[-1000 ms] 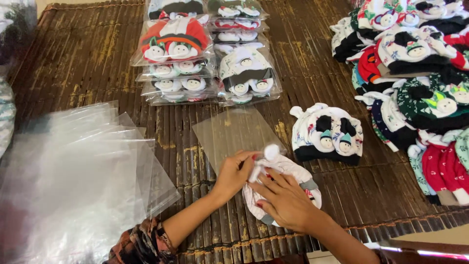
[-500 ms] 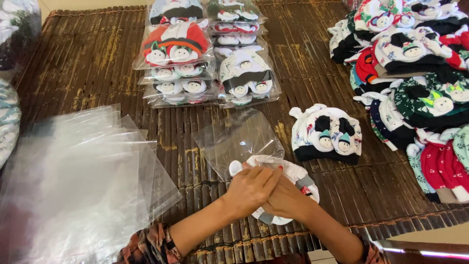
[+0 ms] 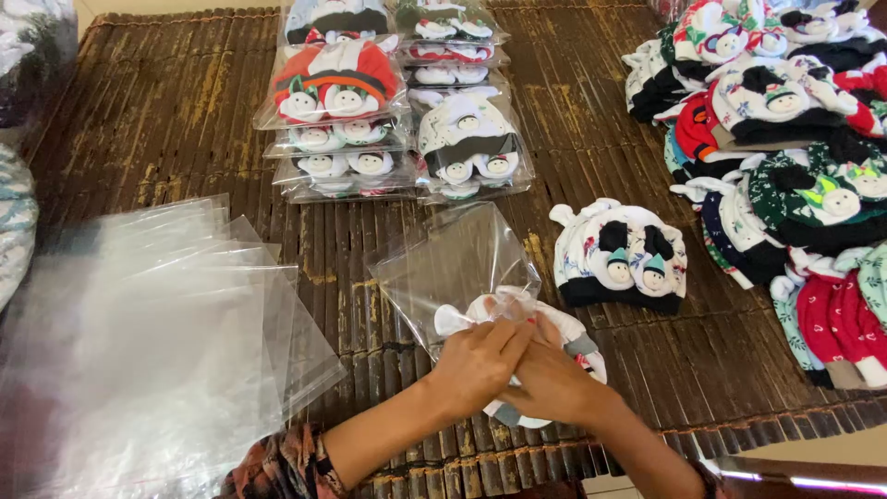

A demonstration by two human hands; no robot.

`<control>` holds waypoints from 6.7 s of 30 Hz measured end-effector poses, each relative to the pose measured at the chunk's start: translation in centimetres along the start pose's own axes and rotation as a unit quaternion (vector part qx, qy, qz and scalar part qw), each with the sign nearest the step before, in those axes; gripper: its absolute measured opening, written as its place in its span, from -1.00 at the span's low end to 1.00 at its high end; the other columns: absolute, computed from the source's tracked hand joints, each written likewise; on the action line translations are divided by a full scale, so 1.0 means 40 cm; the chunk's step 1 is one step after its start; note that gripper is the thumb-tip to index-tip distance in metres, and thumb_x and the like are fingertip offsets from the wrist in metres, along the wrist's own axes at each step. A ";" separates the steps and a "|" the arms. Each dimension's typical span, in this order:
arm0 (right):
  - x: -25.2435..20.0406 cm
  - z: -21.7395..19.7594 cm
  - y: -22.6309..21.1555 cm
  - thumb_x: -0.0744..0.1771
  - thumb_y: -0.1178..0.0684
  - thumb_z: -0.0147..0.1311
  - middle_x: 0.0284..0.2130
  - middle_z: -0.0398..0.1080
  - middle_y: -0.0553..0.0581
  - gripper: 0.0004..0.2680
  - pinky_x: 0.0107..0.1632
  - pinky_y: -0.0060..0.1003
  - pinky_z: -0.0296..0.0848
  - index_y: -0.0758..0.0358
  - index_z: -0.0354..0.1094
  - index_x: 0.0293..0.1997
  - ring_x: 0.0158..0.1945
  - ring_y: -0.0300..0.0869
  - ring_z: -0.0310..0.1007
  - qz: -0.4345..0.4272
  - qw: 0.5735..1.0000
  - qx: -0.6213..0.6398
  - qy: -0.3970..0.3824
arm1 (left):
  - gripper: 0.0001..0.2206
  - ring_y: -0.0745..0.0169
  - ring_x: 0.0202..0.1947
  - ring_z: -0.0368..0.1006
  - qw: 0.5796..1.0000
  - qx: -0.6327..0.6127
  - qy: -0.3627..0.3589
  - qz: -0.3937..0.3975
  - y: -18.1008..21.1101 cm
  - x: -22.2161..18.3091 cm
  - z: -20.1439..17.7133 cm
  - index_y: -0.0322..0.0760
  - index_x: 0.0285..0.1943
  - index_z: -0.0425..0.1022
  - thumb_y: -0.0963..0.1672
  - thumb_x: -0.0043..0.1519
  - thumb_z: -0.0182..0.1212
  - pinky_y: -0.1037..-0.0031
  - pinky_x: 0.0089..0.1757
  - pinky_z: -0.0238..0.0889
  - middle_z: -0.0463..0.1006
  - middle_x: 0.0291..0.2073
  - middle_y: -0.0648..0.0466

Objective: Packaging small fabric hats and socks into clear plastic bags.

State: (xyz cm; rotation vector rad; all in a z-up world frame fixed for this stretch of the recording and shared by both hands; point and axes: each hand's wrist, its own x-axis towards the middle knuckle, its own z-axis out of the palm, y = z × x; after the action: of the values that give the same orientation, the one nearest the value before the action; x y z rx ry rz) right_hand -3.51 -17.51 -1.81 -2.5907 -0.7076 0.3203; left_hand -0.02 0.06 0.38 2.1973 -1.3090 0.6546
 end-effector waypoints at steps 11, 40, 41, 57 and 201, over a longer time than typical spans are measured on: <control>-0.097 -0.075 0.075 0.30 -0.05 0.07 0.13 0.46 0.24 -0.63 0.24 0.01 0.20 0.28 0.32 0.22 0.17 0.05 0.45 0.151 0.930 -0.181 0.282 | -0.49 0.03 -0.47 0.49 0.992 -0.080 -0.023 -0.093 -0.004 0.003 0.000 -0.44 0.27 0.42 -0.28 0.05 0.24 0.36 -0.57 0.33 0.50 -0.27 -0.11; -0.112 0.068 -0.004 0.32 0.25 -0.01 -0.05 0.47 0.39 -0.54 -0.32 -0.20 0.46 0.30 0.18 0.44 -0.27 -0.06 0.43 0.320 0.605 0.650 0.331 | -0.64 0.08 -0.51 0.45 0.992 -0.019 -0.121 -0.040 0.010 0.045 0.049 -0.42 -0.15 0.48 -0.18 -0.07 0.52 0.45 -0.60 0.31 0.53 -0.34 -0.15; -0.120 0.073 0.006 0.33 0.27 -0.03 -0.02 0.48 0.38 -0.58 -0.26 -0.25 0.43 0.35 0.21 0.41 -0.23 -0.10 0.41 0.315 0.591 0.659 0.342 | -0.51 0.01 -0.32 0.42 0.985 0.025 -0.161 -0.052 0.000 0.028 0.046 -0.36 0.11 0.41 -0.23 -0.04 0.42 0.33 -0.37 0.36 0.49 -0.17 -0.15; -0.107 -0.022 -0.064 0.29 0.16 0.04 0.09 0.30 0.57 -0.54 0.02 0.00 0.46 0.37 0.07 0.37 0.04 0.16 0.38 0.404 0.612 0.614 0.290 | -0.48 0.03 -0.40 0.41 0.986 0.001 -0.121 -0.116 0.016 -0.116 -0.104 -0.40 0.18 0.42 0.08 0.24 0.26 0.38 -0.48 0.38 0.41 -0.21 -0.10; -0.052 -0.019 0.345 0.34 0.10 0.15 -0.54 0.51 0.53 -0.80 -0.75 -0.35 0.39 0.49 0.40 -0.09 -0.68 0.01 0.50 0.304 0.736 0.598 0.086 | -0.81 -0.09 -0.38 0.67 0.520 -0.587 -0.136 -0.605 -0.262 -0.251 0.015 -0.52 -0.02 0.44 -0.22 0.27 0.26 0.27 -0.32 0.59 0.65 -0.29 -0.40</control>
State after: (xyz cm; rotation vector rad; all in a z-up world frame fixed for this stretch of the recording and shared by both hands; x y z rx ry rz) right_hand 0.89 -29.57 -7.31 -1.4367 0.4092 0.4969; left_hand 5.20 10.62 -8.15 1.3387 0.1423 -0.9351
